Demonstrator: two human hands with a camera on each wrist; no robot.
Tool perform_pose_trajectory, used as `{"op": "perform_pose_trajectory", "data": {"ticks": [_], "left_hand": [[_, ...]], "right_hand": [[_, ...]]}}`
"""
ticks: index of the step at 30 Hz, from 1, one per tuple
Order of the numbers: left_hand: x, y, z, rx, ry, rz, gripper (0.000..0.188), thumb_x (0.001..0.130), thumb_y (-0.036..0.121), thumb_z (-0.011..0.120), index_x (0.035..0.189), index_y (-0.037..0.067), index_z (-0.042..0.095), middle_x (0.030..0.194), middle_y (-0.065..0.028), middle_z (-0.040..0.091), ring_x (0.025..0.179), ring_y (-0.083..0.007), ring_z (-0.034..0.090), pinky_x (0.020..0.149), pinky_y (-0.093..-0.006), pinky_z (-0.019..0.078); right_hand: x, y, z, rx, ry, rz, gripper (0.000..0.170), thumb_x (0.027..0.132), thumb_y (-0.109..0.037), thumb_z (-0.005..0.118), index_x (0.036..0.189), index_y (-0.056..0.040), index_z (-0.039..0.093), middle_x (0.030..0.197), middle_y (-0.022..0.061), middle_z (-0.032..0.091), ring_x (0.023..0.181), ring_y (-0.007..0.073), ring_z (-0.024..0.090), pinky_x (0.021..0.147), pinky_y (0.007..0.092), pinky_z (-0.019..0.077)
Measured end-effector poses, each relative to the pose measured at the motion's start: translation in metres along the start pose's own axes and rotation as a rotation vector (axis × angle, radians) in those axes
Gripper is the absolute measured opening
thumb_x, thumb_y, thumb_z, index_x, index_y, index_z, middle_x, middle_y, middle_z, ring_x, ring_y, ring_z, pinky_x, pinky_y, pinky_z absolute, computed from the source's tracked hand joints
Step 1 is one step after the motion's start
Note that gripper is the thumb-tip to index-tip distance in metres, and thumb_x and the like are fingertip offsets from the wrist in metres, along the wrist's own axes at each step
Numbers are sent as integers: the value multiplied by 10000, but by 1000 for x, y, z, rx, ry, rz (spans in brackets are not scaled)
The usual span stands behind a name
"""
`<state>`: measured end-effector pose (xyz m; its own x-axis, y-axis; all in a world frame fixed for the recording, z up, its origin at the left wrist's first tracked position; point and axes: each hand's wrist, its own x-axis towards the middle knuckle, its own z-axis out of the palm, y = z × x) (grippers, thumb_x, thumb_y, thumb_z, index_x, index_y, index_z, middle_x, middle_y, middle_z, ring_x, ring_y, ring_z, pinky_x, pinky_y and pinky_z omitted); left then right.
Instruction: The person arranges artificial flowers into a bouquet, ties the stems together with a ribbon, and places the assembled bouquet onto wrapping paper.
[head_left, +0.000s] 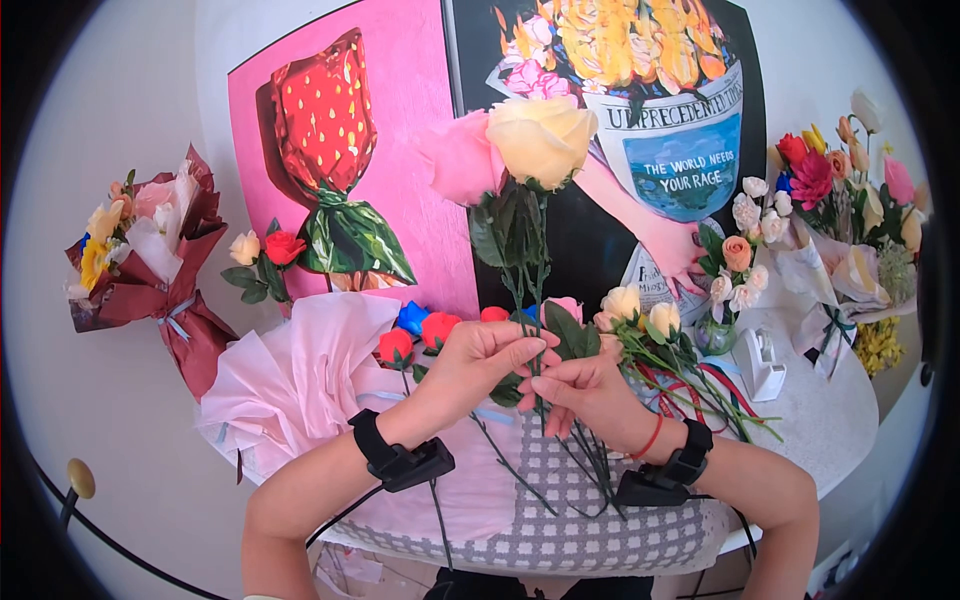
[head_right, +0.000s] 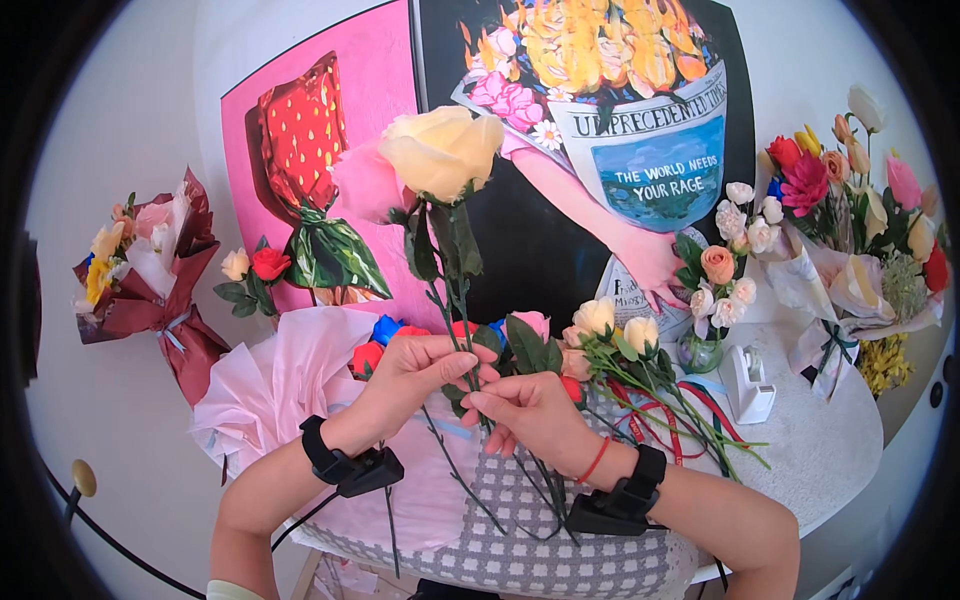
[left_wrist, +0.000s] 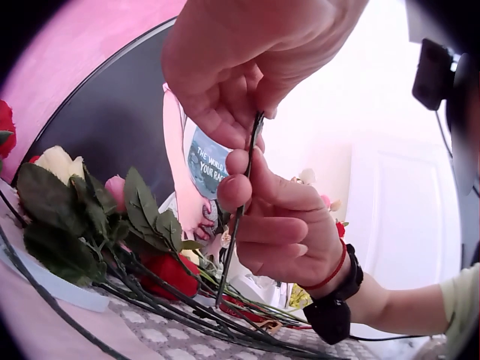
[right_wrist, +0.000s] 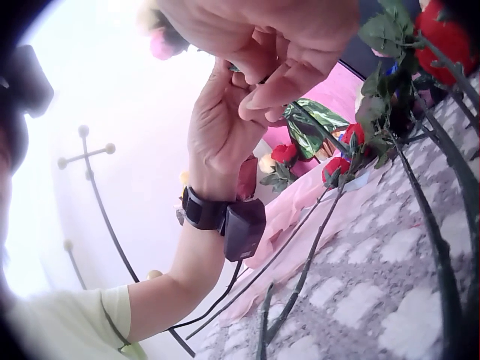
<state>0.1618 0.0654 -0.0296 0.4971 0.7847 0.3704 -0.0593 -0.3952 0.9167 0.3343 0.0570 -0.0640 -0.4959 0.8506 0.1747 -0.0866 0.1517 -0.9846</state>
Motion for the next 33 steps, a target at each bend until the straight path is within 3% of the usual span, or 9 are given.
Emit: {"op": "perform_pose_trajectory", "data": {"ticks": [1,2,4,11,18,33], "left_hand": [[0,-1,1,3,16,4,251,901,157,474,974,-58,581,796,-48,616,553,-82,548,524,-195,433],[-1,-1,0,2,19,9,251,901,157,474,974,-58,581,796,-48,616,553,-82,548,524,-195,433],[-1,0,-2,58,23,-29,253,882,199,514,979,-10,618,850,-54,642,723,-76,577,655,-216,458],[3,1,-8,31,158,-26,288,882,227,513,993,-23,602,865,-77,636,756,-100,593,681,-221,480],[2,1,-5,42,174,58,282,881,216,513,988,-31,599,885,-92,629,776,-112,596,683,-225,482],[4,0,2,25,225,15,221,857,177,552,922,-19,628,793,-52,627,728,-95,598,656,-217,499]], "right_hand": [[0,-1,0,-14,9,6,230,870,-204,530,907,-3,634,772,59,637,506,84,581,414,176,445],[0,0,0,-19,7,5,230,870,-204,530,907,-3,634,772,59,637,506,84,581,414,176,445],[1,1,-1,-157,38,-35,229,860,-204,546,876,4,642,756,51,632,505,79,579,410,172,440],[1,-1,-4,-92,167,-102,191,838,-162,579,820,19,637,737,49,625,502,78,566,410,176,440],[3,-1,-4,-25,341,-189,155,822,-132,593,828,17,636,690,39,614,503,64,540,410,180,431],[2,-2,-2,-211,205,-202,146,812,-126,606,847,10,647,679,10,602,523,46,522,473,176,432]]}}
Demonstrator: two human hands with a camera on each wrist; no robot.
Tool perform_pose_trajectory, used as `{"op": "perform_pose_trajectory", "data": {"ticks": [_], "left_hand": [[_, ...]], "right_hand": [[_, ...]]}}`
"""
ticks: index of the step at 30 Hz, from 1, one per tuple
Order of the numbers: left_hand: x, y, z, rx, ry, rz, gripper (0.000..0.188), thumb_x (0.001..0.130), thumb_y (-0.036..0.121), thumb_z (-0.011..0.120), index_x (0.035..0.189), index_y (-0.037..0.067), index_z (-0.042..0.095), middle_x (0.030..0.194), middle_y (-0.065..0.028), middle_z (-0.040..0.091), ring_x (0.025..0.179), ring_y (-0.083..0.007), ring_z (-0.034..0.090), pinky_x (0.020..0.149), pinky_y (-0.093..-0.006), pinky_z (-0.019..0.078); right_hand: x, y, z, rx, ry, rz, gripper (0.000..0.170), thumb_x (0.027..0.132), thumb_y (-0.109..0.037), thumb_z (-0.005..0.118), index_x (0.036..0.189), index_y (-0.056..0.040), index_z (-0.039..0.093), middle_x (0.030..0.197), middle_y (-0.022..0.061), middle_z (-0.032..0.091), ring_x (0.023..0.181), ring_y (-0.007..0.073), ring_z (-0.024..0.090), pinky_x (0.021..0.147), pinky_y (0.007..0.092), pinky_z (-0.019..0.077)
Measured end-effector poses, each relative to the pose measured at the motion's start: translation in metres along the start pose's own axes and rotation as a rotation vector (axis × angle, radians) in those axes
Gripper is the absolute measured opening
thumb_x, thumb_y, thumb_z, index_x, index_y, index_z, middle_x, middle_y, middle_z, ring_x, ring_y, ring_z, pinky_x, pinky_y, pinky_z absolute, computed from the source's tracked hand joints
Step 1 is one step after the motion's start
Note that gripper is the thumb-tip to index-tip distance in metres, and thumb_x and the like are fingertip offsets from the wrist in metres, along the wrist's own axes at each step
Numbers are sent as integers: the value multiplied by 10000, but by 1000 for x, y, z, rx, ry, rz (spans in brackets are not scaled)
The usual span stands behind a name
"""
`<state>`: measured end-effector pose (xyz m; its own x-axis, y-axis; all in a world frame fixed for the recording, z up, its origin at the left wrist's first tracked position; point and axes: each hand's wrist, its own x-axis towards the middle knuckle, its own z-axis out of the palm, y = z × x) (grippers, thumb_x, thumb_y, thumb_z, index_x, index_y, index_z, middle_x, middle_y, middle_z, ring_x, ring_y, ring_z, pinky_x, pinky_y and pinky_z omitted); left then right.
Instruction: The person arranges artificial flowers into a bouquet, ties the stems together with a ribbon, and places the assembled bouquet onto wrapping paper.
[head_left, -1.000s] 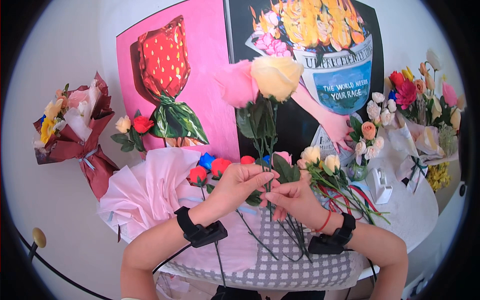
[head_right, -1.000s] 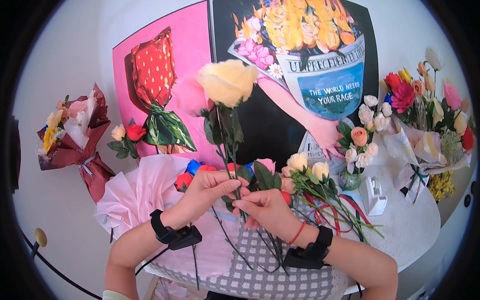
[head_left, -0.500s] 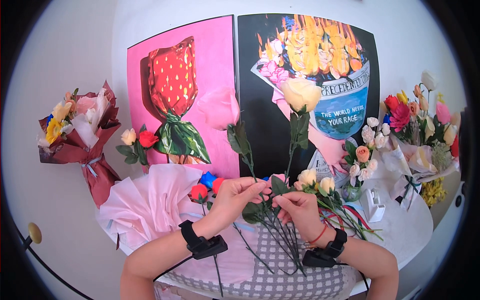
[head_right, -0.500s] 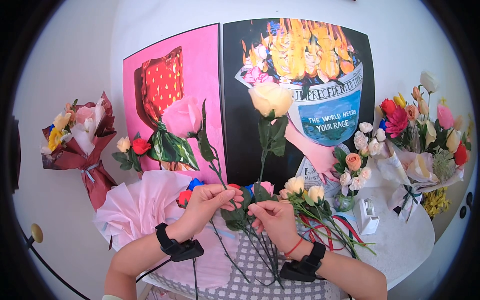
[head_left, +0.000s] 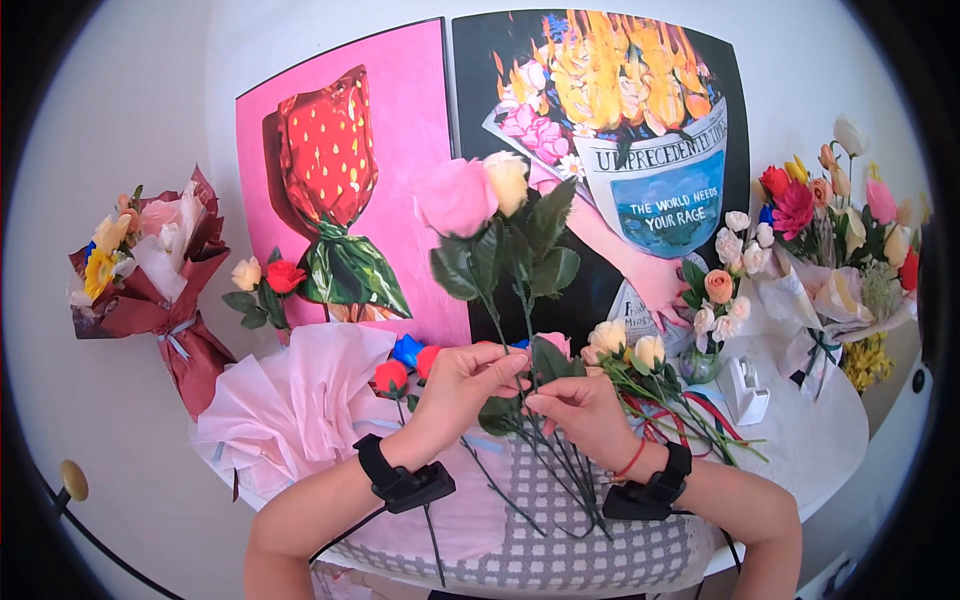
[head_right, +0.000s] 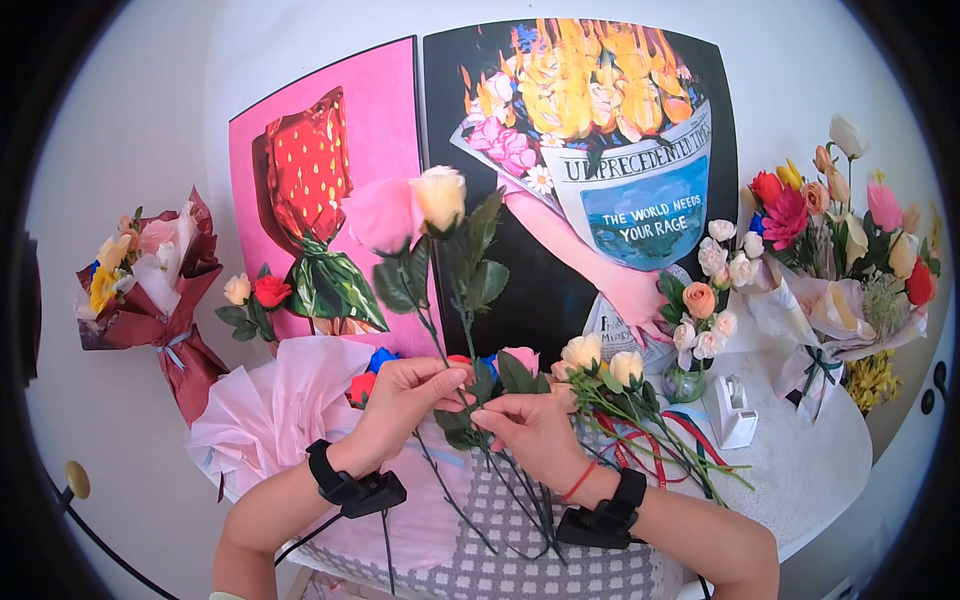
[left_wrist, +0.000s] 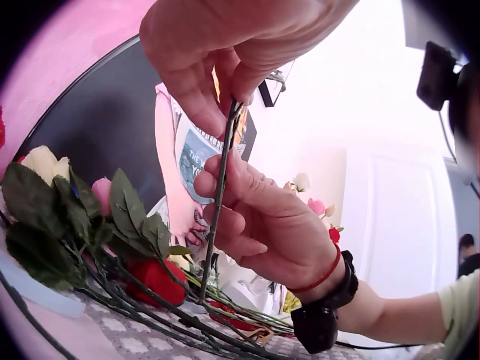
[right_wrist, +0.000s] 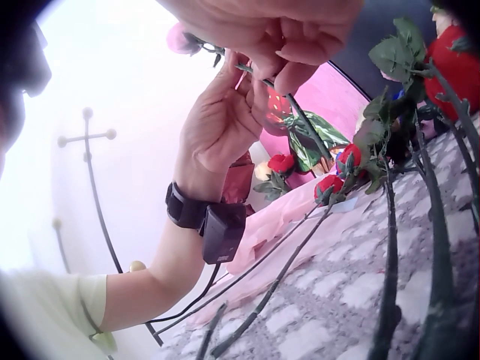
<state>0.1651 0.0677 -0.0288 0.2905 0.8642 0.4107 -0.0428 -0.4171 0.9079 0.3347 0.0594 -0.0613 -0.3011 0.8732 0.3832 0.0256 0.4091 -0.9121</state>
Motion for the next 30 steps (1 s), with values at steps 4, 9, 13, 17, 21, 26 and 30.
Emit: {"op": "perform_pose_trajectory", "data": {"ticks": [4,9,13,17,21,26,30], "left_hand": [[2,-6,0,8,-38,7,225,857,180,554,946,-11,632,789,-41,631,720,-76,589,654,-207,493],[3,-7,5,-36,-19,14,220,854,175,558,935,-14,638,809,-52,637,708,-69,581,645,-202,487],[5,-11,7,-26,6,27,213,850,164,563,939,-14,638,816,-54,638,696,-67,574,641,-202,483],[5,-12,7,-28,0,18,208,849,156,563,949,-13,634,821,-53,637,695,-64,568,638,-204,482],[5,-13,7,-49,-62,24,203,848,141,562,958,-14,630,829,-43,628,700,-62,560,639,-206,468],[4,-13,6,43,-133,45,184,842,119,565,951,-12,633,843,-27,610,710,-59,550,642,-198,443],[3,-14,5,185,-166,95,191,836,95,568,977,-24,616,872,-26,603,742,-52,546,658,-196,444]], "right_hand": [[2,7,-2,-39,-26,-44,151,815,-135,603,857,2,651,673,5,597,513,44,517,461,177,430],[8,6,-6,-96,-48,-42,152,818,-144,598,851,-7,655,663,2,593,483,45,504,419,172,392],[9,7,-8,-79,-78,-44,157,820,-142,599,845,5,649,669,-4,579,495,37,472,426,180,355],[8,4,-9,-178,-102,-124,146,820,-115,593,858,20,633,675,-8,536,541,34,419,462,209,325],[8,5,-10,-172,-122,-118,127,818,-95,588,854,19,634,676,-6,523,556,38,417,478,214,329],[8,12,-9,-170,-116,-135,111,809,-78,588,861,8,635,668,15,535,558,51,435,493,228,352],[8,14,-9,-223,-124,-203,106,796,-72,594,867,-7,638,666,46,544,558,65,457,505,241,372]]}}
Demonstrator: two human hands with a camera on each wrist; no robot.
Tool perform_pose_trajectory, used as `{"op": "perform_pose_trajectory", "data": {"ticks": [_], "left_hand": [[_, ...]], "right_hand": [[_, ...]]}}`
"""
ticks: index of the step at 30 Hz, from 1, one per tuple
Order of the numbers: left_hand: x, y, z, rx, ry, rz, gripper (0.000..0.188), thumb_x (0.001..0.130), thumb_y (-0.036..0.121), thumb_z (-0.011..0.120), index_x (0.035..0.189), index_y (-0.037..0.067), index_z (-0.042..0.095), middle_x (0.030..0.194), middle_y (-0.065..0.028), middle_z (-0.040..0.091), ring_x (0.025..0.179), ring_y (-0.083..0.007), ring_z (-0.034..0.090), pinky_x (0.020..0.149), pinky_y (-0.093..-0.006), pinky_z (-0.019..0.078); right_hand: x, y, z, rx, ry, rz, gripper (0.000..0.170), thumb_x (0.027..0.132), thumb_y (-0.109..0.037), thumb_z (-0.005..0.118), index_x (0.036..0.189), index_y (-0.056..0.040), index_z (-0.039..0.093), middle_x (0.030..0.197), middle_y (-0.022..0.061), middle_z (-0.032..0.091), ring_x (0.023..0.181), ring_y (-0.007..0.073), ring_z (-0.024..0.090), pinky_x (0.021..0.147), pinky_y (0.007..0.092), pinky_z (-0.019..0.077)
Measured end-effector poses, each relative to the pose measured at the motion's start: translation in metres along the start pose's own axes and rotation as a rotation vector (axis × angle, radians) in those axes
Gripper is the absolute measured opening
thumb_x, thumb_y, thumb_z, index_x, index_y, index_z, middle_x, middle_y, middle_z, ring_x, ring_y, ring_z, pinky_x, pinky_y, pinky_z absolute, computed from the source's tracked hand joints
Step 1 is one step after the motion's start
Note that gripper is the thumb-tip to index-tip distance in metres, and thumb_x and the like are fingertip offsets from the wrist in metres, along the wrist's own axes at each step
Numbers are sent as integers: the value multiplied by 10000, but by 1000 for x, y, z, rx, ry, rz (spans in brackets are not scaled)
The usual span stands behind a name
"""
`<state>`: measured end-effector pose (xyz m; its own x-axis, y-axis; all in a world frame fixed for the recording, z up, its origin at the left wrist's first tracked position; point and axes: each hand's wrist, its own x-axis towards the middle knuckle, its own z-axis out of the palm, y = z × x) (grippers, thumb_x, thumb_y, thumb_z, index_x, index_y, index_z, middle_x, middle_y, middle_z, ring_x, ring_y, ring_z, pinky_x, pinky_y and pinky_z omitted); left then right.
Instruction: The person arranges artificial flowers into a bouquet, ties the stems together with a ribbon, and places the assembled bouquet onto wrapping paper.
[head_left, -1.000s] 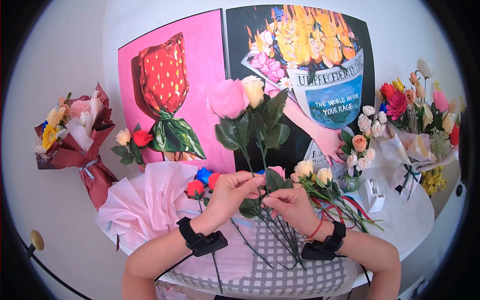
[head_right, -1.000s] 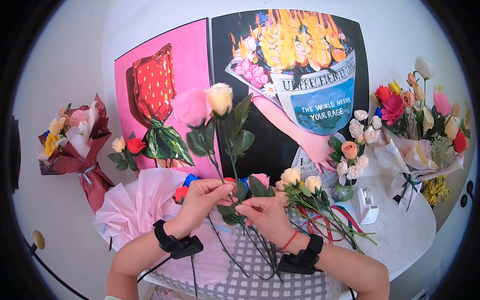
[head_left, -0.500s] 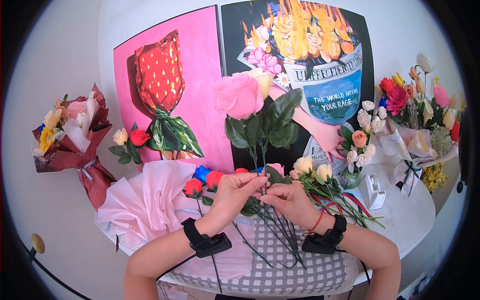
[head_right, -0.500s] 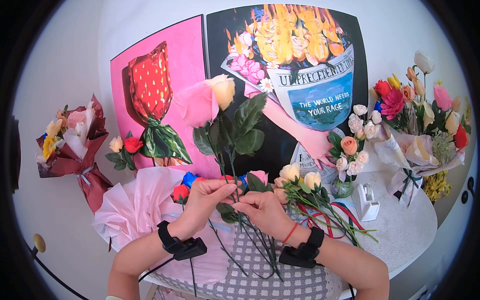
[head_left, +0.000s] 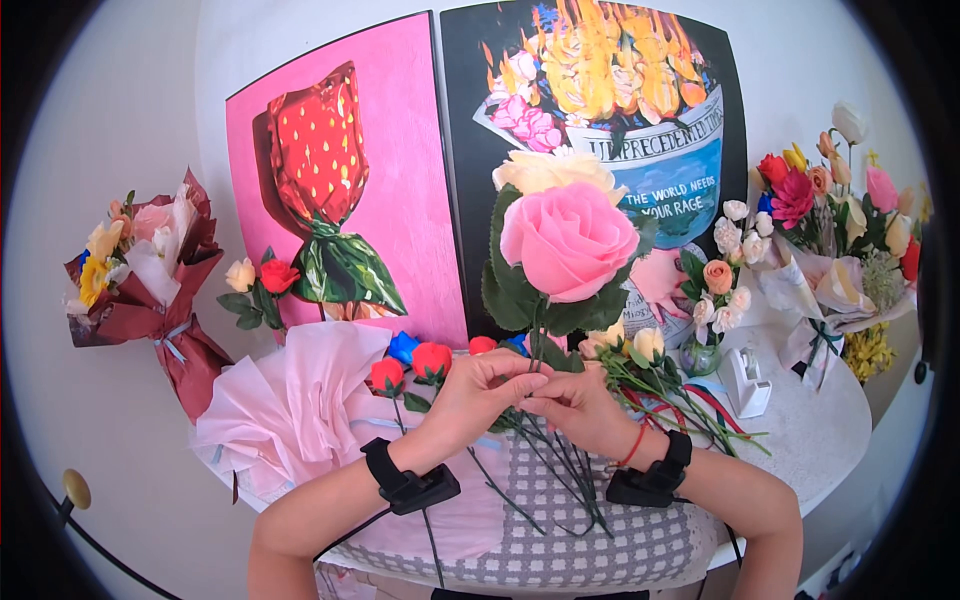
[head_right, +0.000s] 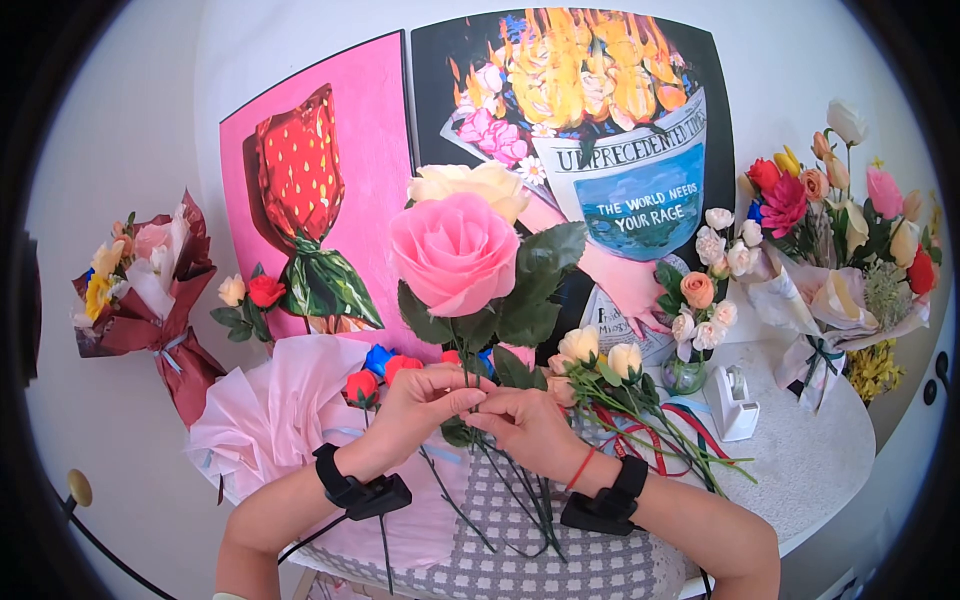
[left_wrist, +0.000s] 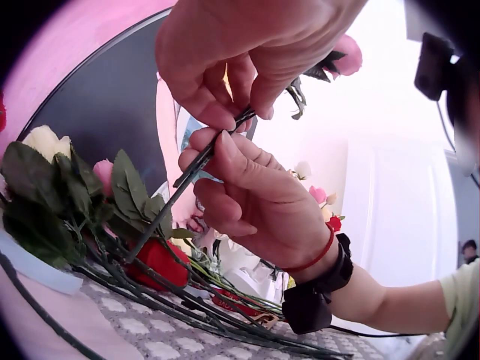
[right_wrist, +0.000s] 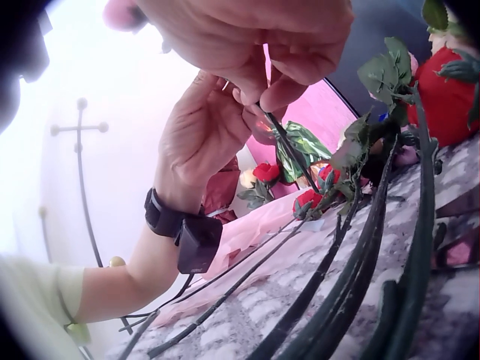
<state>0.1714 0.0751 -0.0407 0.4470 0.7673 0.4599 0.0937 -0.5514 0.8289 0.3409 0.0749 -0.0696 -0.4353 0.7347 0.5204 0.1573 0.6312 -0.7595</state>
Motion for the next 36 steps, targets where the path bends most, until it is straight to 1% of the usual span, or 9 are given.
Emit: {"op": "perform_pose_trajectory", "data": {"ticks": [4,7,10,12,15,18,24,31,36], "left_hand": [[-1,0,3,-108,-2,-28,212,834,84,566,1013,-25,597,876,-27,607,765,-51,549,679,-195,448],[-1,0,4,-160,31,-45,217,818,109,597,982,-33,601,803,-19,611,718,-40,542,632,-181,439],[-1,3,2,-185,35,-40,254,816,102,599,1031,-33,581,797,-19,617,705,-29,536,626,-181,438],[0,8,-2,-156,-61,-96,207,808,89,607,982,-21,586,811,-16,619,688,-9,525,603,-175,432],[-1,10,-4,-111,-59,-106,246,782,41,625,1018,-6,575,786,-9,612,722,-37,553,664,-177,444],[-2,6,0,-112,23,5,230,749,13,655,961,2,566,735,0,601,696,-38,557,637,-172,444],[-3,6,-8,-53,-20,-33,231,732,1,667,936,4,557,713,6,592,656,-34,556,606,-171,442],[-2,12,-12,-131,-87,-101,162,757,39,650,909,8,604,677,21,588,624,-29,544,563,-162,410],[2,1,-10,-82,-11,-13,67,766,50,641,825,19,633,778,-13,606,688,-41,542,590,-182,415]], "right_hand": [[-1,4,2,15,21,48,107,795,-88,599,853,-7,640,677,50,555,552,75,466,510,245,379],[-2,1,2,-6,37,38,111,795,-101,602,840,-6,638,679,47,559,553,83,473,507,248,377],[-3,2,3,-29,31,9,118,797,-122,602,815,-8,630,681,60,561,539,120,491,498,270,378],[-4,7,4,-219,23,-121,140,795,-148,602,783,-9,614,669,78,555,538,175,515,495,302,383],[-6,3,6,-150,32,-94,155,795,-162,597,767,-10,600,650,102,547,538,225,523,495,330,387],[-7,-5,7,-168,45,-64,153,785,-159,598,769,-7,601,634,117,547,540,250,530,495,339,390],[-8,-24,4,-259,13,-29,154,767,-156,598,756,-3,602,645,130,558,584,307,551,514,371,405],[-3,-28,-1,-509,42,-187,120,752,-144,590,748,-28,623,671,132,568,608,314,564,538,396,426],[0,-32,0,-533,92,-186,110,747,-138,588,733,-35,625,676,127,570,614,310,567,546,402,424]]}}
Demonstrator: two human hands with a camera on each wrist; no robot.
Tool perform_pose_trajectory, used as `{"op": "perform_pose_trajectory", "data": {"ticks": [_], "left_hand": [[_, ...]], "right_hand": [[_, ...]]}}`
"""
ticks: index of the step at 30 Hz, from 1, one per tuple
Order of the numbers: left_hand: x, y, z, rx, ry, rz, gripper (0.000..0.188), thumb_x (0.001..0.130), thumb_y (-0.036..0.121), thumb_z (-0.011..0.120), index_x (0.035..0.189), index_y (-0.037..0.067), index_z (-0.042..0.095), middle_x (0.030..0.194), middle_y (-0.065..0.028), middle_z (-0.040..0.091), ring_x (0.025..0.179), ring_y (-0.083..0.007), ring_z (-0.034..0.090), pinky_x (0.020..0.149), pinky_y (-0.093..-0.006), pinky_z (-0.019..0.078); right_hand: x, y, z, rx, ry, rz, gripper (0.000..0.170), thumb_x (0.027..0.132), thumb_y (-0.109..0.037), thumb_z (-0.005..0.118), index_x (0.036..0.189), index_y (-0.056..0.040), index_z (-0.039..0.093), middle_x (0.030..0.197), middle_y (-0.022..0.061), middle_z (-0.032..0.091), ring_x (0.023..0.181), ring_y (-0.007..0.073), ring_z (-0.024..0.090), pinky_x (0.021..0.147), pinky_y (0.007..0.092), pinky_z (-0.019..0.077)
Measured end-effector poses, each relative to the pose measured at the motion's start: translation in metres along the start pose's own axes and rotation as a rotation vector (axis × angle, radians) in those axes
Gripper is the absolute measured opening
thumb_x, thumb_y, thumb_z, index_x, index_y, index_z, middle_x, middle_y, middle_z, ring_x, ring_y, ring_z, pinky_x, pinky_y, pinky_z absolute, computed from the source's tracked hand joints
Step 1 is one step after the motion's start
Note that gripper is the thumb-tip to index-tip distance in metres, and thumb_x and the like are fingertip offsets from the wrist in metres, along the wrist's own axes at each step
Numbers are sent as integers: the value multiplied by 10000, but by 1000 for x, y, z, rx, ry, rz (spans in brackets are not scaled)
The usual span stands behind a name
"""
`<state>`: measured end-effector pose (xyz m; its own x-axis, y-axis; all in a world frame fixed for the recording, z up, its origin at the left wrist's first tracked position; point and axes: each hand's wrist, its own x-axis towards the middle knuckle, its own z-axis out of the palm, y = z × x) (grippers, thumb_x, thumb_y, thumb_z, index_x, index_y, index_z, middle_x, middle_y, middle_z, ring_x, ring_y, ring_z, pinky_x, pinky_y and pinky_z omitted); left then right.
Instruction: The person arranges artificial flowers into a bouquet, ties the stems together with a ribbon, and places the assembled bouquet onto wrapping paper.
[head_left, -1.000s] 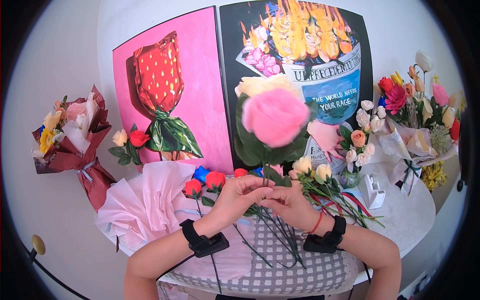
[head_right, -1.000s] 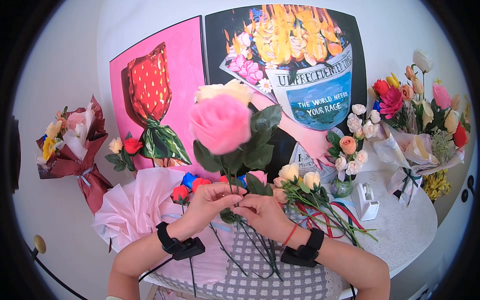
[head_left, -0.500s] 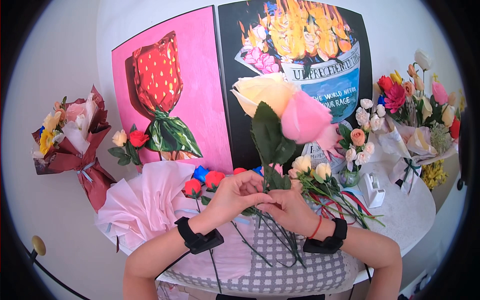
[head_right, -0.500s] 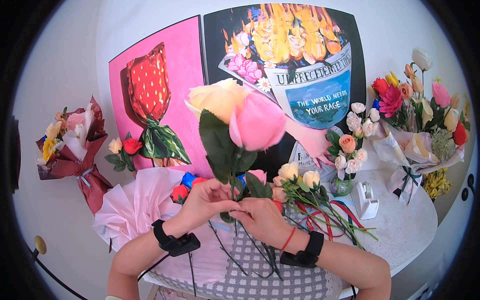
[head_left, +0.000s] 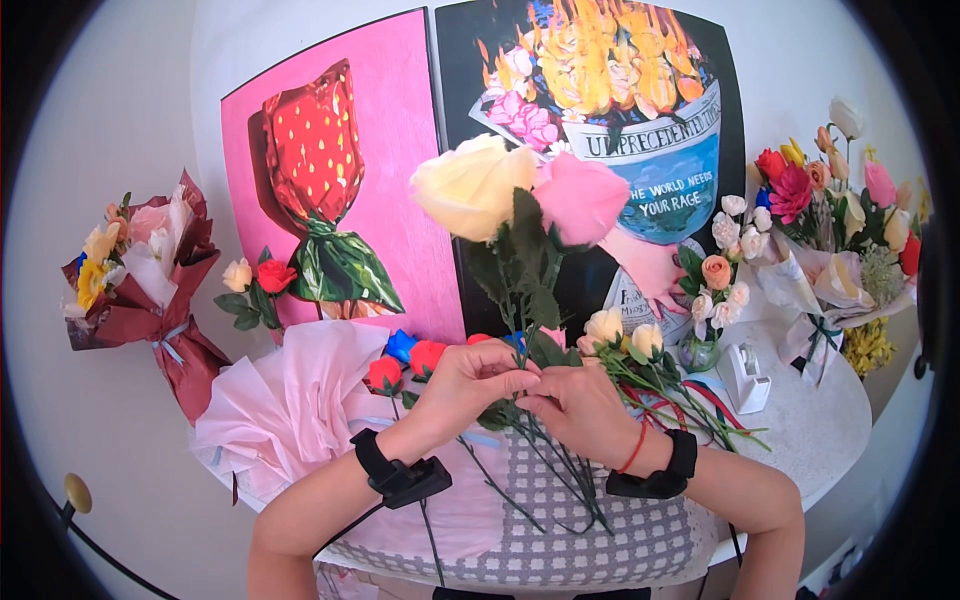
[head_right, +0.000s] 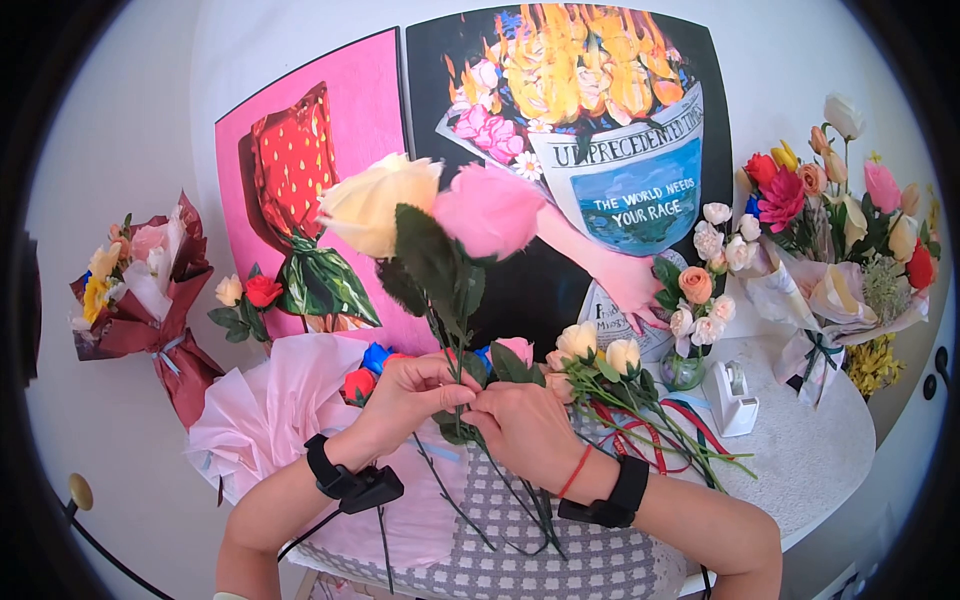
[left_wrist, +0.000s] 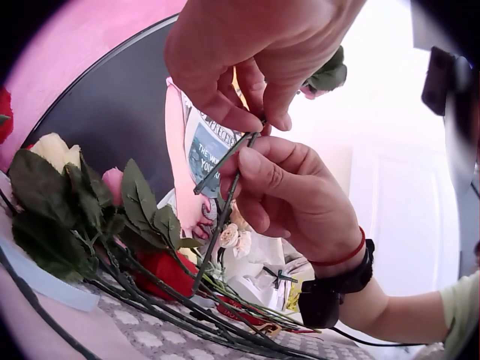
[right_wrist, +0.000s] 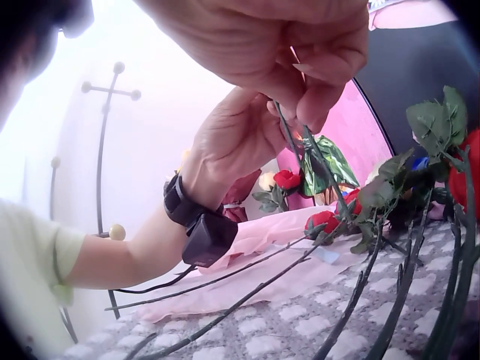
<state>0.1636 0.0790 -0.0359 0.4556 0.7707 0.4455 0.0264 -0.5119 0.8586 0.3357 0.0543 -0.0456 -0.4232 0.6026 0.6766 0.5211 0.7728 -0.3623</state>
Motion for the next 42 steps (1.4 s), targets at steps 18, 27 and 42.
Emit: {"op": "perform_pose_trajectory", "data": {"ticks": [18,27,42], "left_hand": [[-1,-6,10,-236,247,170,77,856,88,536,820,58,475,743,-41,573,680,-88,540,600,-205,424],[2,-15,15,-329,232,64,107,851,108,551,795,71,467,746,-46,577,685,-95,548,585,-205,426],[-1,2,13,-182,140,-54,112,824,90,575,902,10,583,885,-109,638,735,-102,589,606,-210,457]], "right_hand": [[6,20,-5,597,-32,522,204,811,-155,582,696,12,602,563,10,572,452,71,524,422,203,393],[-5,16,12,314,-13,218,167,790,-129,590,708,16,588,520,60,509,460,145,500,452,269,378],[1,10,-5,214,-157,147,132,749,-129,614,693,-11,601,524,123,529,490,266,539,487,353,386]]}}
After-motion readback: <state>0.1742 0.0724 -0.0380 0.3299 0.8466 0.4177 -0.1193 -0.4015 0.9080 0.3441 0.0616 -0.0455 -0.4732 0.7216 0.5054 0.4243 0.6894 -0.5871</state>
